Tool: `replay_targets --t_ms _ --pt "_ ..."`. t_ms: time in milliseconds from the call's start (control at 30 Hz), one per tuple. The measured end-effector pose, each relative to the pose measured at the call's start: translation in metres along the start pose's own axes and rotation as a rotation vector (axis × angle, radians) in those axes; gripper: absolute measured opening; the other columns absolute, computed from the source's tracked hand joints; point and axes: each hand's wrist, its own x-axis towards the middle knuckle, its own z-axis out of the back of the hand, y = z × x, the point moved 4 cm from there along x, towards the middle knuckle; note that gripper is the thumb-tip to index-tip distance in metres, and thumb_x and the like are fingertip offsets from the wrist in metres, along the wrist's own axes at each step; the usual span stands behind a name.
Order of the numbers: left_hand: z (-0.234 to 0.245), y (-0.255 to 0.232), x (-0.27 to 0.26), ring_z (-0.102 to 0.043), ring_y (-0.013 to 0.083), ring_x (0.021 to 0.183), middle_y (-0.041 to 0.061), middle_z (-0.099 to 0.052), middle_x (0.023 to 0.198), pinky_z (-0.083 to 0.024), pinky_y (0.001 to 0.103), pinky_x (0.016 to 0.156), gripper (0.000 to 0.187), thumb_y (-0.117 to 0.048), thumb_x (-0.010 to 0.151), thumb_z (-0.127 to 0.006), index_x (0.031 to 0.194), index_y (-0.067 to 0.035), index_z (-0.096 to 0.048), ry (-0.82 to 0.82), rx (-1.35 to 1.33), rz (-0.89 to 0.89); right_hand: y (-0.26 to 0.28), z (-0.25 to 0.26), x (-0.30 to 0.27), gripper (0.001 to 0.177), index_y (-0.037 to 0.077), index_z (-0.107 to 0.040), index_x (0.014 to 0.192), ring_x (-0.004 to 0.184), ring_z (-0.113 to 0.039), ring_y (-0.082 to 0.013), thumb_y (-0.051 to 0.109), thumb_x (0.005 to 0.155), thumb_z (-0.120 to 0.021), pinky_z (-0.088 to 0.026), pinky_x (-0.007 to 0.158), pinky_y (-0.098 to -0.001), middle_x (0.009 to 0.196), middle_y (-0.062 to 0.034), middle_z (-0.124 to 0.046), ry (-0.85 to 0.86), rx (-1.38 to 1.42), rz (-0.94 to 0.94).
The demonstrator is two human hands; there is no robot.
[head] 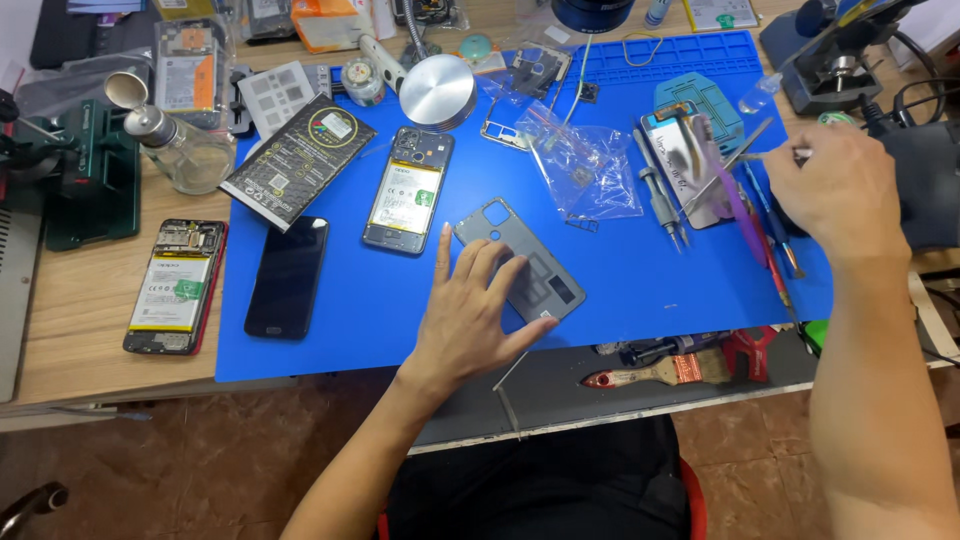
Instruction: The person handles a smartphone back cover and a disassembled phone body on a blue work mat. They peel a protective film from the back cover, then pick up a small blue camera lens protector and place it onto the phone's camera module. The person then uses a metal prying tool to remove a sticker or adhesive from the back cover.
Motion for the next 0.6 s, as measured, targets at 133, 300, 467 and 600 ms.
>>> replay_targets --t_ms 133,300,467,600 --pt "-0.001 0.000 0.001 -0.055 0.0351 0.129 0.015 -0.059 0.133 -0.012 0.067 0.128 0.073 -0.068 0.095 -0.057 0.126 -0.002 -0.067 -0.002 0.011 0.011 -0.018 -0.015 0.006 0.028 0.002 -0.084 0.122 0.096 -0.072 -0.0423 0.022 0.118 -0.064 -0.056 0.082 -0.0536 0.115 -0.0212 -0.077 -0.242 -0.033 0.129" --pt "-0.004 0.001 0.000 -0.051 0.0343 0.134 0.015 -0.058 0.142 -0.008 0.070 0.127 0.079 -0.074 0.096 -0.048 0.138 -0.009 -0.064 0.033 0.082 0.028 0.074 0.060 -0.046 0.028 -0.012 -0.062 0.146 0.073 -0.066 -0.0209 -0.004 0.121 -0.054 -0.053 0.056 -0.0333 0.104 -0.0205 -0.075 -0.162 0.413 0.067" --pt "-0.013 0.002 0.000 -0.046 0.0359 0.138 0.017 -0.056 0.143 0.000 0.071 0.126 0.079 -0.076 0.094 -0.048 0.140 -0.014 -0.064 0.047 0.022 0.073 0.145 0.030 -0.111 0.037 0.014 -0.067 0.139 0.081 -0.069 -0.0273 0.011 0.106 -0.050 -0.052 0.067 -0.0378 0.095 -0.0128 -0.075 0.252 0.657 0.112" --pt "-0.018 0.003 -0.001 -0.044 0.0349 0.140 0.014 -0.058 0.146 0.004 0.072 0.126 0.079 -0.076 0.092 -0.052 0.139 -0.014 -0.064 0.031 0.006 0.096 0.171 -0.006 -0.135 0.042 0.014 -0.072 0.135 0.080 -0.072 -0.0297 0.011 0.105 -0.043 -0.059 0.078 -0.0420 0.090 -0.0105 -0.075 0.244 0.525 0.340"
